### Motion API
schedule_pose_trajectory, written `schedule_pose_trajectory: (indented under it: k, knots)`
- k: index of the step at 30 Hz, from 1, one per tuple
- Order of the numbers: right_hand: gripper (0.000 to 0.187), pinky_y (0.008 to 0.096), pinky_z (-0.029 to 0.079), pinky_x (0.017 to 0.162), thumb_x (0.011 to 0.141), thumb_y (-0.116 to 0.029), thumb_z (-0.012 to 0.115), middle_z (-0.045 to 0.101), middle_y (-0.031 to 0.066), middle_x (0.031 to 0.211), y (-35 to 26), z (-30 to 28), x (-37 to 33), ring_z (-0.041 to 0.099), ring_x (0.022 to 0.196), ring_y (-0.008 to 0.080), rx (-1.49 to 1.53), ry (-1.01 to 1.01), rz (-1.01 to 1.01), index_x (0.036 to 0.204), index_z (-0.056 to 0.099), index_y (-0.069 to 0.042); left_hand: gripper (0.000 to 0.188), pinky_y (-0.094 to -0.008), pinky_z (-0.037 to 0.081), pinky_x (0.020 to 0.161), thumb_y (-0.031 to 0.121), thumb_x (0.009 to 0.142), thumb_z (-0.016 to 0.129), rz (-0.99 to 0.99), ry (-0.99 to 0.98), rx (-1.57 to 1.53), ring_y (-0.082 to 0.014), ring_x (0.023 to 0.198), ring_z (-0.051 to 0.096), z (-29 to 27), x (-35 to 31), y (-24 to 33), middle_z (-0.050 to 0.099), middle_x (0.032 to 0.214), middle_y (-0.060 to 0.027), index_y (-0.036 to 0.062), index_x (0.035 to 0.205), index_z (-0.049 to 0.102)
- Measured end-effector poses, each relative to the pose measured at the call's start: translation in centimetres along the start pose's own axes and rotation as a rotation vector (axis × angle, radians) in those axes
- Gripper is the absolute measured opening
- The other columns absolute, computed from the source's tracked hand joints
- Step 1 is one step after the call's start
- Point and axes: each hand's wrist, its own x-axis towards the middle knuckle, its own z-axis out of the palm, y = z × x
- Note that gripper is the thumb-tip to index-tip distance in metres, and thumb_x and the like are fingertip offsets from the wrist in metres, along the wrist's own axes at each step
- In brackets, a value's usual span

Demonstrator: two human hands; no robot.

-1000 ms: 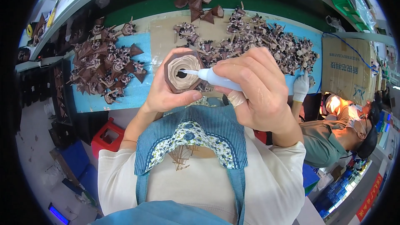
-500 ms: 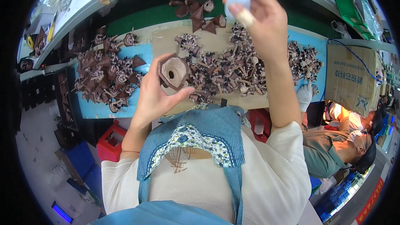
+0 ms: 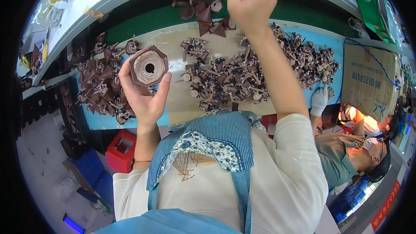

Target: The person applies glue from a glue bottle to small plastic components, then assembles them into a finished assembly by hand.

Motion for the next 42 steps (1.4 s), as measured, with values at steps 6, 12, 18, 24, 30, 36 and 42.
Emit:
schedule_pose_trajectory:
  k: [6, 12, 18, 24, 30, 36, 42]
  knots:
    - [0.034, 0.0428, 0.041, 0.091, 0.068, -0.001, 0.063, 0.057, 0.0102, 0.105, 8.3, -4.2, -14.2, 0.05, 0.103, 0.0315, -0.234, -0.871, 0.177, 0.101, 0.06, -0.007, 0.063, -0.0332, 0.043, 0.096, -0.002, 0.07, 0.074, 0.039, 0.092, -0.107, -0.0238, 0.113, 0.051, 2.0, 1.1, -1.7, 0.045, 0.124, -0.0203, -0.0013, 0.119, 0.034]
    - [0.043, 0.0455, 0.04, 0.089, 0.065, 0.0, 0.062, 0.05, 0.0064, 0.121, 9.6, -5.0, -17.1, 0.044, 0.115, 0.0286, -0.552, -1.248, 0.034, 0.106, 0.063, -0.014, 0.061, -0.0329, 0.045, 0.094, -0.002, 0.069, 0.075, 0.038, 0.084, -0.195, -0.0242, 0.11, 0.053, 4.4, 1.0, -2.2, 0.044, 0.122, -0.0215, 0.0013, 0.112, 0.032]
    - [0.033, 0.0506, 0.038, 0.088, 0.069, -0.004, 0.062, 0.049, 0.0064, 0.122, 9.1, -4.7, -16.2, 0.044, 0.114, 0.0281, -0.657, -1.32, -0.026, 0.101, 0.064, -0.013, 0.064, -0.0343, 0.048, 0.091, -0.003, 0.065, 0.078, 0.192, 0.149, -0.191, -0.0274, 0.11, 0.053, 5.3, 1.4, -1.2, 0.045, 0.119, -0.0229, 0.0049, 0.105, 0.028]
    - [0.037, 0.0427, 0.04, 0.09, 0.062, 0.003, 0.069, 0.057, 0.0088, 0.109, 5.3, -6.6, -13.6, 0.052, 0.105, 0.0277, -0.107, -0.987, 0.244, 0.097, 0.061, -0.007, 0.07, -0.038, 0.048, 0.092, -0.003, 0.061, 0.082, 0.31, 0.261, -0.217, -0.0306, 0.11, 0.054, 5.3, 1.0, -0.5, 0.046, 0.116, -0.0221, 0.0076, 0.101, 0.026]
    - [0.03, 0.0213, 0.044, 0.072, 0.079, -0.01, 0.072, 0.058, 0.0, 0.093, -1.9, -8.6, -9.0, 0.054, 0.081, 0.0064, 0.497, -0.739, 0.907, 0.103, 0.055, -0.004, 0.077, -0.0415, 0.046, 0.094, 0.001, 0.063, 0.083, 0.397, 0.297, -0.198, -0.0335, 0.112, 0.053, 4.5, 0.3, 1.1, 0.044, 0.118, -0.0189, 0.0127, 0.109, 0.023]
    - [0.032, 0.0216, 0.044, 0.077, 0.079, -0.007, 0.07, 0.059, 0.0014, 0.096, -6.1, -10.4, -7.8, 0.055, 0.085, 0.0079, 0.857, -0.592, 1.056, 0.106, 0.054, -0.005, 0.08, -0.0414, 0.046, 0.094, 0.002, 0.063, 0.083, 0.483, 0.358, -0.224, -0.032, 0.112, 0.054, 3.8, -0.3, 2.4, 0.044, 0.118, -0.0184, 0.0143, 0.113, 0.022]
    - [0.032, 0.0255, 0.045, 0.083, 0.081, -0.006, 0.068, 0.058, 0.0048, 0.1, -9.7, -11.6, -7.0, 0.057, 0.091, 0.0122, 1.098, -0.527, 1.172, 0.109, 0.053, -0.003, 0.082, -0.0407, 0.046, 0.094, 0.003, 0.063, 0.084, 0.521, 0.348, -0.279, -0.0304, 0.112, 0.054, 3.2, -1.2, 3.4, 0.044, 0.119, -0.0181, 0.0151, 0.116, 0.022]
